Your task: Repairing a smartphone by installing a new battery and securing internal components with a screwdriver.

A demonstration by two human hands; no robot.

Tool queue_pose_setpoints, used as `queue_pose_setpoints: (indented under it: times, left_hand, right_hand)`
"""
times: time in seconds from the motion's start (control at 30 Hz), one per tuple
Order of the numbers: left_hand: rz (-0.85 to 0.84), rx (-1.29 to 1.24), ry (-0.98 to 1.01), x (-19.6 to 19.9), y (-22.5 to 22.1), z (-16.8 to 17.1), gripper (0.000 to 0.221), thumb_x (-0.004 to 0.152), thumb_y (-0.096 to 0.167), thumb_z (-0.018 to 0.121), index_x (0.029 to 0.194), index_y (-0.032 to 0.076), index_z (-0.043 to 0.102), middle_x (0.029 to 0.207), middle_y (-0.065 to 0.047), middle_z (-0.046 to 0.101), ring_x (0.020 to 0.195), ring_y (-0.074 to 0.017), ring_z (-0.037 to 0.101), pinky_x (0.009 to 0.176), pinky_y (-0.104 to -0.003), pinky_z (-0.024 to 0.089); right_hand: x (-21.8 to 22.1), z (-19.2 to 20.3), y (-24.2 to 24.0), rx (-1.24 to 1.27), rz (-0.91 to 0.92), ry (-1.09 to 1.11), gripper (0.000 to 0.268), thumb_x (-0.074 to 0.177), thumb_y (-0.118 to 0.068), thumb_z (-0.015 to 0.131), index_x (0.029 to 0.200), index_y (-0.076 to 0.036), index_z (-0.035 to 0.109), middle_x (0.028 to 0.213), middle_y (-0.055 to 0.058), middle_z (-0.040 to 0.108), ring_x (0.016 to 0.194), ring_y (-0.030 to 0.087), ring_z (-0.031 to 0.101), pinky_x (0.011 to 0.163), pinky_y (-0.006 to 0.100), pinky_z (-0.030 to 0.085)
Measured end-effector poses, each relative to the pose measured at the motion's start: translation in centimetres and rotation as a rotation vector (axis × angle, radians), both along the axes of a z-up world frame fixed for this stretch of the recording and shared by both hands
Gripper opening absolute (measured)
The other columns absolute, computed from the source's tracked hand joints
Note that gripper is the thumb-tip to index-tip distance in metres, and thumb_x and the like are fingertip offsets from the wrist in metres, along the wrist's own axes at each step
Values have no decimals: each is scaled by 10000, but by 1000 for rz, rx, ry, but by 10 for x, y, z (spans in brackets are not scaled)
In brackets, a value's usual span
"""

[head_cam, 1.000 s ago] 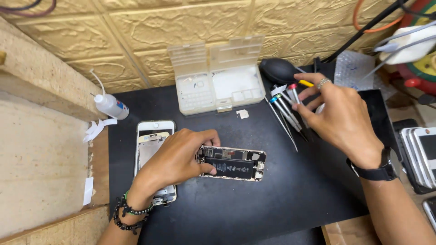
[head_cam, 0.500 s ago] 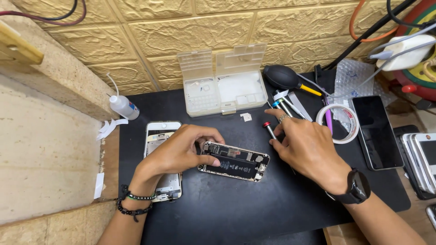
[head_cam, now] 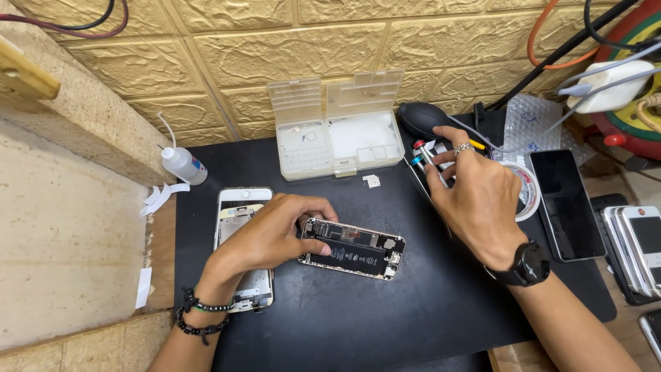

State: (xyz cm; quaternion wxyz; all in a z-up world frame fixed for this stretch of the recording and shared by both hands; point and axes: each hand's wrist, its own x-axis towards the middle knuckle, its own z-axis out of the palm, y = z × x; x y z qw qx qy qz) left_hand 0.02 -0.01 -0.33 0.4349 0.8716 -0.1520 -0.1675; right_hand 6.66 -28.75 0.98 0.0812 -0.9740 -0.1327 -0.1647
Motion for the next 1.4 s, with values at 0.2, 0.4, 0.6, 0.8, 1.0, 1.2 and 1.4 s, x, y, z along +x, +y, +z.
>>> queue_pose_setpoints:
  times: [0.2,0.4,0.6,0.8,1.0,1.2,1.4]
  left_hand:
    - [7,93,0,0,-2,2,305,764,290,929,965,209,715,676,48,576,654,-129,470,626,-310,338]
    - [30,255,63,-1,-8,8,304,777,339,910,973,250,695,758,55,684,741,-159,599,708,-319,402]
    - [55,126,41,1,-11,27,304,664,91,921,922,59,763,821,-119,758,816,-349,723,740,-484,556]
    - [47,165,39,0,-12,29,345,658,114,920,955,53,755,870,-129,757,895,-381,722,797,-543,551]
    - [45,205,5,-5,-6,23,383,658,154,913,991,63,748,930,-136,766,975,-402,727,851,-574,548]
    - [19,179,-16,-4,-5,11,410,647,186,919,992,57,740,947,-154,766,1010,-436,719,864,-602,540]
    - [18,169,-9,-6,0,12,451,643,230,930,1014,64,735,978,-140,770,1051,-423,715,890,-592,539]
  right_hand:
    - [7,24,-8,20,-133,252,534,888,-211,636,1415,-260,571,903,-138,780,875,257,753,734,522,546]
    - [7,24,-13,71,-159,349,515,858,-195,627,1364,-278,584,898,-130,788,859,154,759,759,466,545]
    - [12,16,-18,78,-109,323,521,842,-173,745,1344,-259,639,849,-44,797,840,303,769,832,492,558]
    - [6,25,-17,121,-85,289,447,854,-197,757,1294,-230,683,869,-18,794,864,268,765,820,461,565]
    - [3,35,17,159,124,144,349,863,-219,781,1206,-247,723,859,-31,785,856,216,757,789,395,579]
    - [29,37,95,161,374,205,230,859,-230,747,1083,-195,787,849,1,757,776,262,749,732,463,593]
    - [51,22,146,113,427,188,157,862,-215,747,982,-149,826,725,20,677,701,313,726,710,506,587]
